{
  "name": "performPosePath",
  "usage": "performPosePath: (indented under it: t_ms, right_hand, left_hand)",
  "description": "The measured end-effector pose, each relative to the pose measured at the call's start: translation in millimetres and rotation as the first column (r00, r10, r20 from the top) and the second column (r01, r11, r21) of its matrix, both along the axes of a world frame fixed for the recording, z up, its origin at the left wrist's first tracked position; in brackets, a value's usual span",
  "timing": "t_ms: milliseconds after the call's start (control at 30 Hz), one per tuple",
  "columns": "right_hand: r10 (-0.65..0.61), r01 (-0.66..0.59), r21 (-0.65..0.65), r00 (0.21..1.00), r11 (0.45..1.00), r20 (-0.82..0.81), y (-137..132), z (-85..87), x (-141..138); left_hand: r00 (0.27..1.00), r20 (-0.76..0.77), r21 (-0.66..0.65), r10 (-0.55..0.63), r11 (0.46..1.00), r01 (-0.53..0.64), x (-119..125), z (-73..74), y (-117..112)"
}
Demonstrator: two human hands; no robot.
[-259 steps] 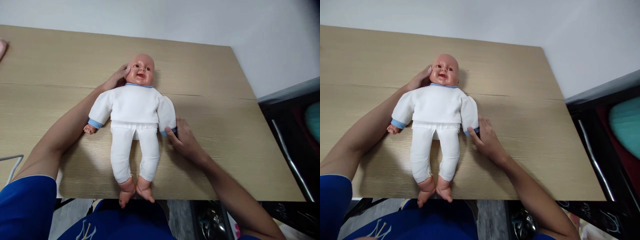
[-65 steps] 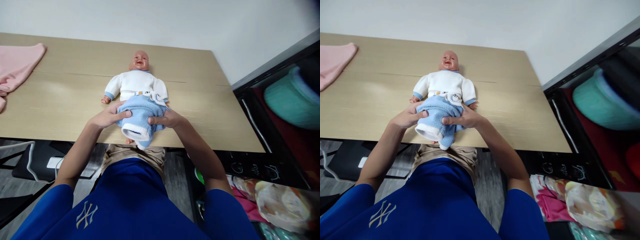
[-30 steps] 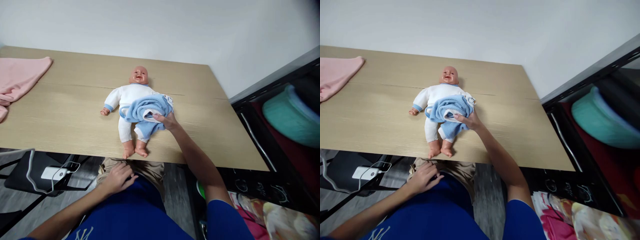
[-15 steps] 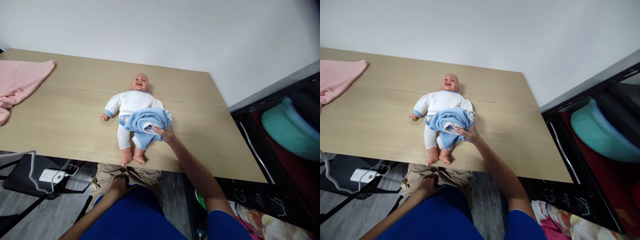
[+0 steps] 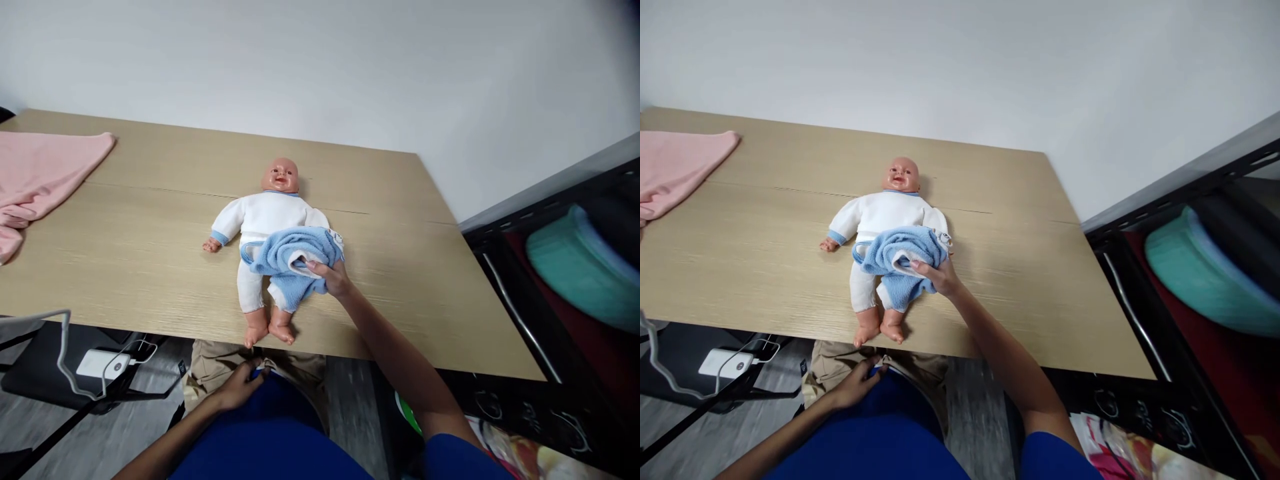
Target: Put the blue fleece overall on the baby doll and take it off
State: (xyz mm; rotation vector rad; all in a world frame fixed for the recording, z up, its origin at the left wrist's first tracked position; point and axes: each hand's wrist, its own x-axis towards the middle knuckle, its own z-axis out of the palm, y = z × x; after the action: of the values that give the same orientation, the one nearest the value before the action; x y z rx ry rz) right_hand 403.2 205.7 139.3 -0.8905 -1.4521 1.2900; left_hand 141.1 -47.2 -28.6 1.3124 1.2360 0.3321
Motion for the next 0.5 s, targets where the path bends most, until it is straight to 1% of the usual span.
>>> performPosePath:
  t_ms: [67,133,233,300,367,500]
  right_hand:
    - [0.000,0.000,0.004,1.000,1.000,0.009,0.8,0.2,-0.2]
    - [-0.015,0.015,0.000,1.000,1.000,0.007,1.7,0.0,-0.4]
    - [-0.039,0.039,-0.004,0.999,0.999,-0.001,2.3,0.9,-1.1]
    - [-0.033,0.033,-0.011,0.999,0.999,-0.004,1.7,2.6,-1.5]
    - [-0.021,0.021,-0.024,1.000,0.999,-0.005,0.4,4.4,-1.6]
    - [-0.012,0.012,-0.059,1.000,0.998,0.002,-2.1,5.6,-1.4]
  left_hand:
    - [0.999,0.006,-0.008,0.038,0.999,-0.038,3.3,-7.6,2.4]
    - [0.999,0.001,0.012,0.039,0.999,-0.039,5.1,-13.5,3.9]
    - [0.999,-0.008,0.010,0.041,0.999,-0.041,5.7,-19.5,5.0]
    - [0.999,-0.002,0.006,0.048,0.999,-0.048,6.1,-22.3,5.3]
    - [0.997,0.000,0.030,0.072,0.997,-0.072,7.3,-25.7,5.7]
    - [0.991,-0.073,0.066,0.114,0.992,-0.109,14.4,-38.0,10.8]
